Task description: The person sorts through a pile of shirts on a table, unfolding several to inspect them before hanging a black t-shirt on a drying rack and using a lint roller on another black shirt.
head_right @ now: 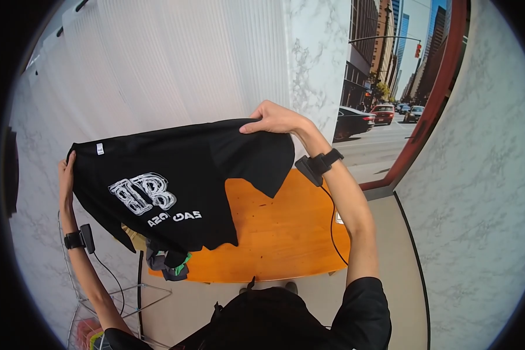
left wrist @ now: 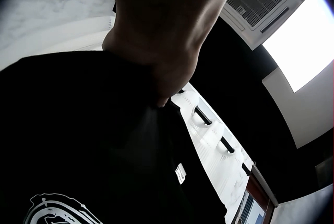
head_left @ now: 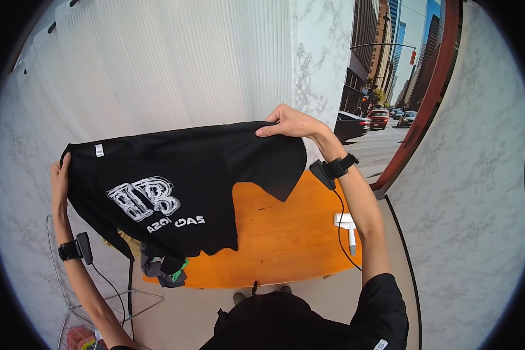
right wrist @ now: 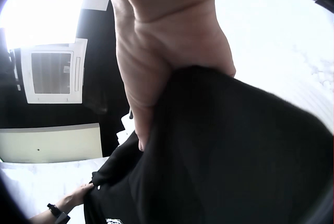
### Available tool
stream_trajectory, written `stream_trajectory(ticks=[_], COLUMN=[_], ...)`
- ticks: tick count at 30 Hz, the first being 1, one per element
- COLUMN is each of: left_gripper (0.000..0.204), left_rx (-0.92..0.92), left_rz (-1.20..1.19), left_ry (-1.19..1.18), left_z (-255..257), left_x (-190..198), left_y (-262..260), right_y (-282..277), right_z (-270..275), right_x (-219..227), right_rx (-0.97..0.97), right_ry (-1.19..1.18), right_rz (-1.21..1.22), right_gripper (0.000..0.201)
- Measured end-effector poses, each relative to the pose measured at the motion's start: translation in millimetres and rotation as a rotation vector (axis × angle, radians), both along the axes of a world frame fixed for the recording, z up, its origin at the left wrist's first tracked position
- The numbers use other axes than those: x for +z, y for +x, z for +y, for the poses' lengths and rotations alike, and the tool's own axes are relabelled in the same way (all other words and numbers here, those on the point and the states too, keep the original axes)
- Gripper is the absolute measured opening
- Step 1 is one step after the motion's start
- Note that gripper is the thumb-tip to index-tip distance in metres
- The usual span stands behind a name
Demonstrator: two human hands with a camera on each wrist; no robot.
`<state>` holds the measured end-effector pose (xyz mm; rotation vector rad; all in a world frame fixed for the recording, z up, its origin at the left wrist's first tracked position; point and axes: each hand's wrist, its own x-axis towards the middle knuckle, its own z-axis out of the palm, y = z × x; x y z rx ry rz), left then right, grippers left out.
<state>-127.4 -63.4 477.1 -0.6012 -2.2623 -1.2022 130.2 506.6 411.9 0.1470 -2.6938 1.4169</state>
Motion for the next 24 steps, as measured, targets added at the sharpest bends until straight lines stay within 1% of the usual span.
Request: stream_trajectory(ticks=[1, 3, 4, 6, 8, 9, 11, 12, 13, 14, 15, 16, 18, 19, 20, 21, 22, 23, 24], left_gripper=[0.048, 0.046, 0.046, 0.042, 0.04, 0.039, 0.039, 0.04, 0.039, 0.039, 0.039, 0.04, 0.042, 0.041, 0.039, 0.039, 0.039, 0.038, 0.039], left_rx=[0.0, 0.01, 0.01, 0.043, 0.102, 0.076, -0.001, -0.051, 0.013, 0.082, 0.067, 0.054, -0.017, 0.011, 0.044, 0.05, 0.059, 0.073, 0.086], left_rz=[-0.005, -0.116, -0.117, -0.038, -0.209, -0.312, -0.512, -0.609, -0.663, -0.718, -0.818, -0.915, -0.917, -0.952, -0.984, -1.02, -1.049, -1.069, -1.09], left_ry=[-0.002, -0.068, -0.064, -0.089, -0.099, -0.041, 0.034, 0.057, 0.073, 0.09, 0.12, 0.154, 0.365, 0.432, 0.507, 0.527, 0.55, 0.48, 0.413], left_z=[2, 5, 1, -12, -14, -13, -4, 2, 3, 1, -5, -9, 14, 18, 24, 29, 38, 45, 54], left_x=[0, -6, -17, -43, -66, -83, -120, -142, -176, -215, -253, -283, -312, -334, -348, -359, -360, -364, -370], left_y=[9, 33, 41, 64, 105, 123, 156, 171, 181, 187, 193, 197, 228, 235, 245, 258, 263, 269, 272], right_y=[4, 16, 23, 40, 34, 21, -10, -39, -72, -105, -133, -149, -184, -197, -208, -218, -227, -225, -208], right_z=[5, 21, 32, 36, 50, 55, 41, 36, 33, 25, 12, -6, -29, -36, -40, -46, -50, -52, -61], right_x=[4, 11, 14, 29, 47, 52, 59, 49, 28, 4, -18, -37, -80, -100, -118, -137, -153, -168, -184], right_rx=[-0.023, -0.043, -0.022, -0.008, -0.023, -0.032, -0.079, -0.074, -0.066, -0.048, -0.027, -0.054, -0.054, -0.022, -0.086, -0.136, -0.154, -0.165, -0.265], right_ry=[0.067, 0.139, 0.05, -0.125, -0.093, -0.05, 0.211, 0.35, 0.485, 0.56, 0.635, 0.582, 0.591, 0.589, 0.61, 0.633, 0.596, 0.555, 0.47], right_rz=[-0.048, -0.096, -0.043, 0.044, 0.017, 0.015, 0.052, 0.133, 0.214, 0.245, 0.279, 0.199, 0.134, 0.129, 0.125, 0.122, 0.174, 0.222, 0.427], right_gripper=[0.03, 0.028, 0.027, 0.026, 0.027, 0.029, 0.036, 0.038, 0.04, 0.041, 0.042, 0.04, 0.043, 0.043, 0.043, 0.044, 0.044, 0.045, 0.046])
